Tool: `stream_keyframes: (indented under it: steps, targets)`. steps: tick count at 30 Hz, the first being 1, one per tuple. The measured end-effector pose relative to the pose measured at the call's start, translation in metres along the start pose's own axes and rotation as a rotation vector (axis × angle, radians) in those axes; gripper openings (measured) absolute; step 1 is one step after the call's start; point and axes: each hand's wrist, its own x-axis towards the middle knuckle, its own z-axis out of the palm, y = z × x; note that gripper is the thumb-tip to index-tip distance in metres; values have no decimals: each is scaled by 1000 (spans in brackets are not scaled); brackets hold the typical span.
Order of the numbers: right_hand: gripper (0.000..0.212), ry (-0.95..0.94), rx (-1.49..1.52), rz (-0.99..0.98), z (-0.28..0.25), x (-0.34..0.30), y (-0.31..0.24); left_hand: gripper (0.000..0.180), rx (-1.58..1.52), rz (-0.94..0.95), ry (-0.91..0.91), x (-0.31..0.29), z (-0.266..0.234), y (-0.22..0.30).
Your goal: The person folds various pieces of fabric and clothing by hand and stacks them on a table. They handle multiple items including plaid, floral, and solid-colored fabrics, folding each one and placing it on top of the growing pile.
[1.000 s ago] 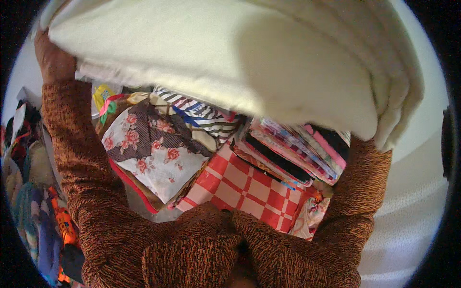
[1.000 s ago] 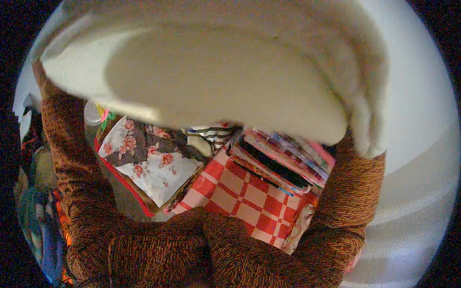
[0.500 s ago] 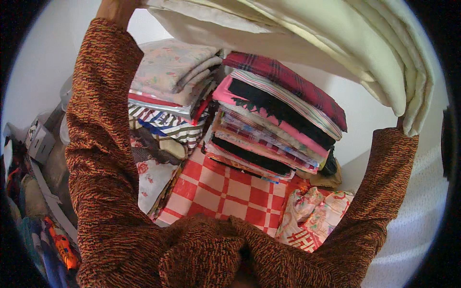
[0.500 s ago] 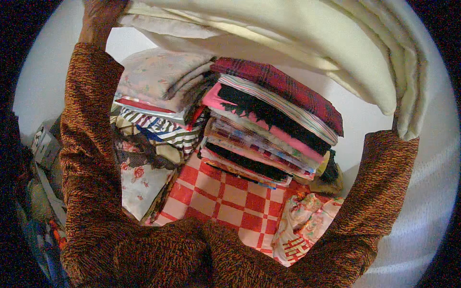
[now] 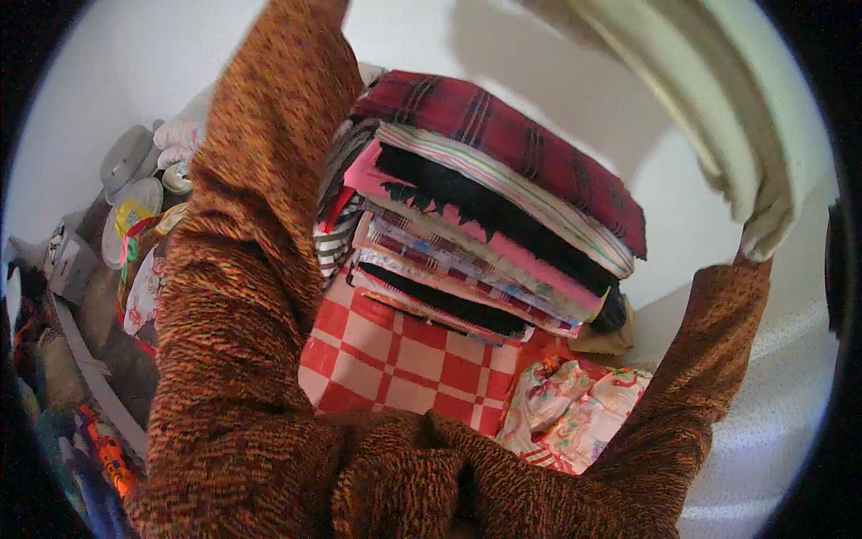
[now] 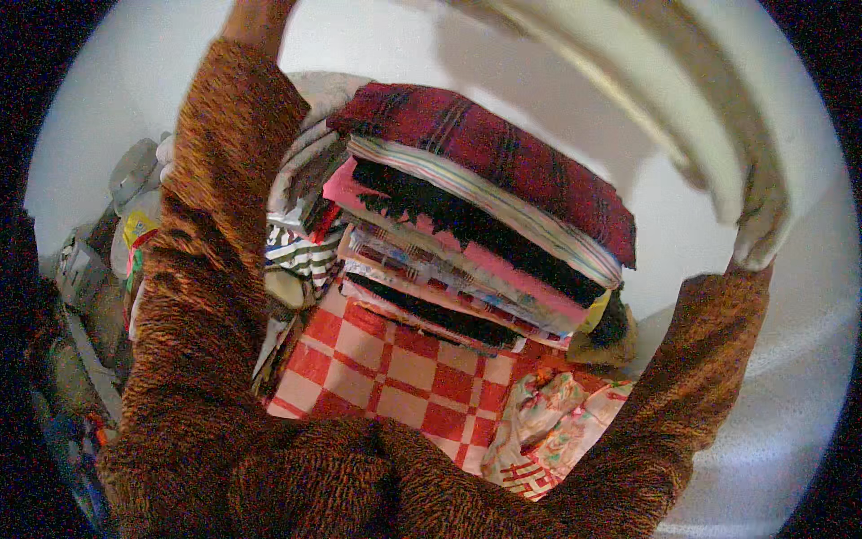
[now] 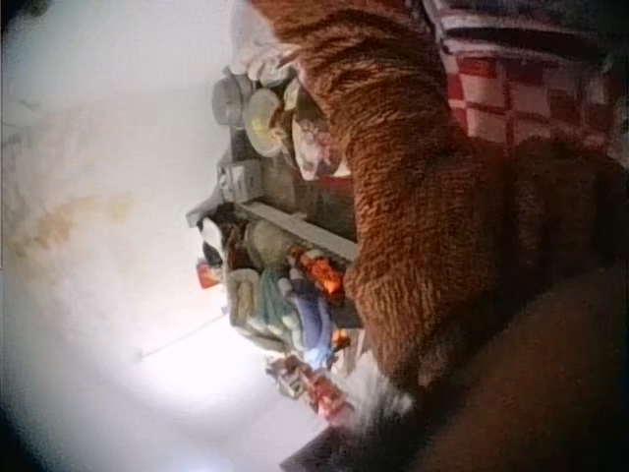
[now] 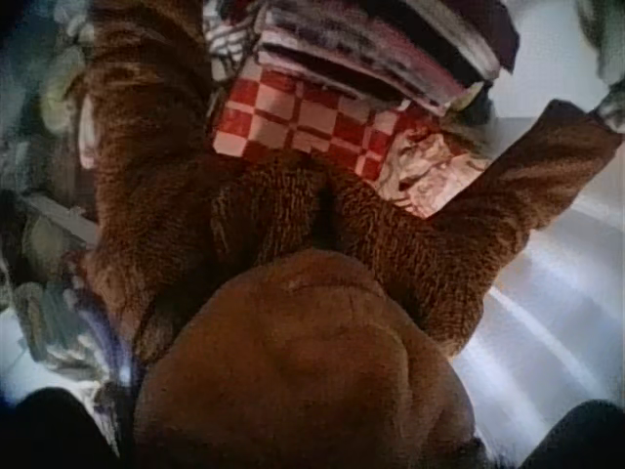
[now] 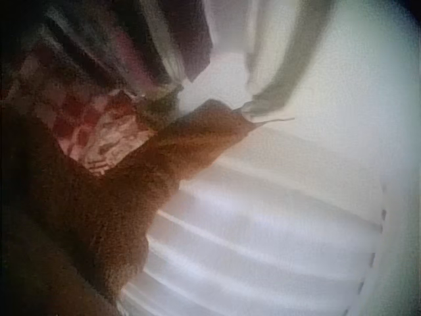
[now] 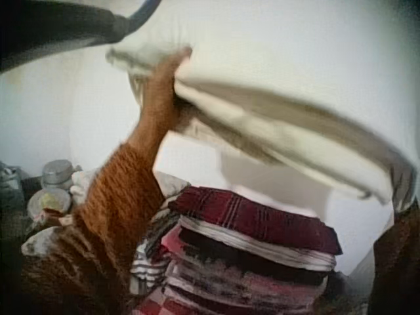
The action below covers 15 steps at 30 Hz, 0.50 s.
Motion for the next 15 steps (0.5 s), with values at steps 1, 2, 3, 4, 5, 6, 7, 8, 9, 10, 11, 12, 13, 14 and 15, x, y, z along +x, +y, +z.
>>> stream_keyframes:
  steps: [1,2,3,4,5,6,7,8,9,10,11,12,13,14,15]
  targets:
    - [50,-54,-38,63,-11,-22,19,48,131,40,16,-18,-18,-21]
    - [53,-111,-92,128,-24,-46,35,48,256,-267,187,-53,-15,-27]
    - [52,-149,-149,265,-62,-74,60,45,-63,-285,232,-89,-14,-92]
    - [52,-184,-129,379,-86,-96,92,46,-84,-434,300,-119,-33,-131]
    - [49,-253,-172,476,-72,-112,130,53,-59,-563,376,-149,-63,-161]
    - [47,-339,-246,560,-59,-124,157,45,83,-494,323,-175,-86,-180]
    - [47,-454,-520,590,-37,-136,167,48,71,-590,394,-186,-72,-158]
    - [48,-372,-501,416,-30,-144,167,48,12,-695,404,-176,-77,-155]
    - [50,-289,-477,244,-27,-155,166,48,-47,-799,414,-166,-85,-154]
    - [52,-200,-292,344,-28,-160,162,47,-22,-781,348,-165,-86,-154]
    - [54,-91,-110,425,-29,-164,153,45,0,-764,281,-165,-86,-155]
    - [56,36,243,752,-36,-151,142,44,22,-746,214,-165,-87,-155]
    - [57,58,346,833,-26,-154,143,42,105,-752,166,-163,-97,-154]
    - [59,94,410,904,-26,-153,128,40,145,-774,115,-164,-104,-154]
    - [60,135,477,969,-25,-149,115,38,184,-798,64,-167,-112,-152]
